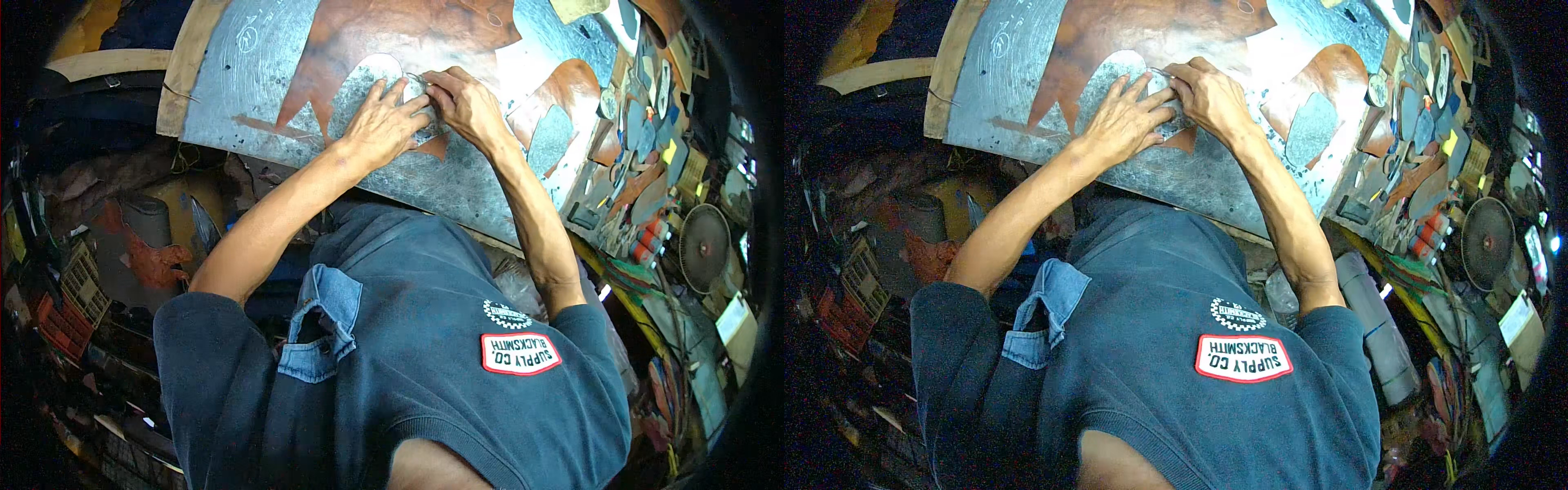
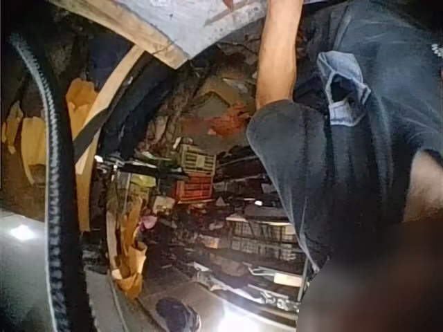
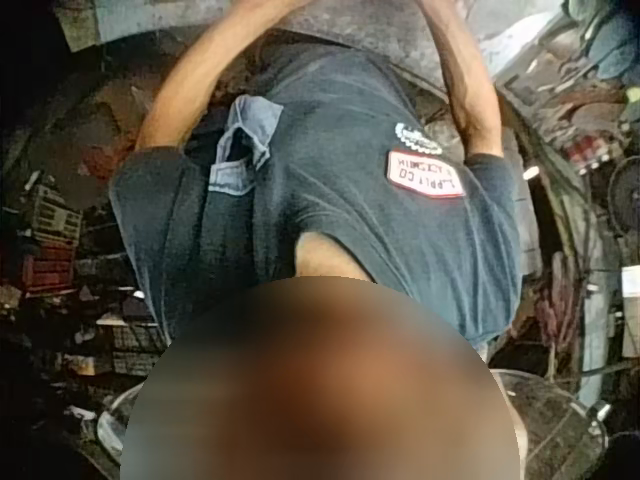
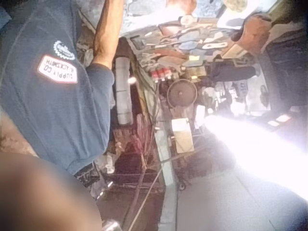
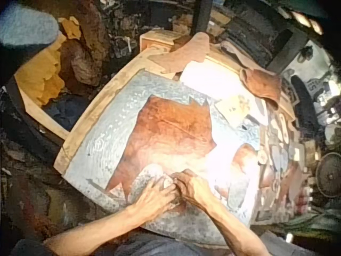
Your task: Cutting out patterns from a piece of brown leather using a sharp hand-held metal tool and stencils.
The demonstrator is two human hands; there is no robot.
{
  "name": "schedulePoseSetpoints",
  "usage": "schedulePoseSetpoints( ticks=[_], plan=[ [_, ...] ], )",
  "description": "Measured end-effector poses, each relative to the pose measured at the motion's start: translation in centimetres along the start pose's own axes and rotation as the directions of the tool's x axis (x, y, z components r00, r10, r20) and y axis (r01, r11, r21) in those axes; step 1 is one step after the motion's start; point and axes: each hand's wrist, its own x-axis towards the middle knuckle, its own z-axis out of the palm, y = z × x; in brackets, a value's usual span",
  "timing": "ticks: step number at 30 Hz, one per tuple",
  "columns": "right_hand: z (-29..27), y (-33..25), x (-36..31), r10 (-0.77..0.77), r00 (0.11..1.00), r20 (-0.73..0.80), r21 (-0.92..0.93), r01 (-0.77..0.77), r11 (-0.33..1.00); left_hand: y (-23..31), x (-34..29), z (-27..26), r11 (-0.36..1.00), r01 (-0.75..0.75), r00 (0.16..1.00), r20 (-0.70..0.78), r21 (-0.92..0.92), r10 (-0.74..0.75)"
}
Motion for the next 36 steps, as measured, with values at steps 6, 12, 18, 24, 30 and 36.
schedulePoseSetpoints(
  ticks=[6,12,18,24,30,36],
  plan=[
    [-0.8,0.8,-0.7,-0.029,1.000,0.000,-0.005,0.029,1.000,-0.1,0.0,0.1,1.000,0.014,1.000,0.018,-0.002,-0.013],
    [-2.2,2.6,-1.9,-0.060,0.998,0.033,-0.068,0.063,0.996,0.2,-0.2,0.0,0.998,0.040,0.999,0.027,-0.046,-0.039],
    [-3.5,3.8,-2.5,0.020,0.996,0.089,-0.123,-0.009,0.992,0.1,-0.2,-0.4,0.999,0.037,0.998,0.043,-0.036,-0.035],
    [-3.8,5.2,-2.4,-0.043,0.996,0.077,-0.082,0.049,0.995,-0.3,-0.3,-0.6,0.999,0.030,0.998,0.048,-0.016,-0.029],
    [-3.1,4.2,-4.3,0.047,0.999,-0.025,0.085,-0.045,0.995,-0.2,0.1,-0.9,0.999,-0.025,0.997,0.070,0.030,0.023],
    [2.3,-1.0,-7.1,0.377,0.868,-0.325,0.303,-0.282,0.910,0.3,0.7,-1.0,0.983,-0.104,0.992,0.088,0.148,0.092]
  ],
)
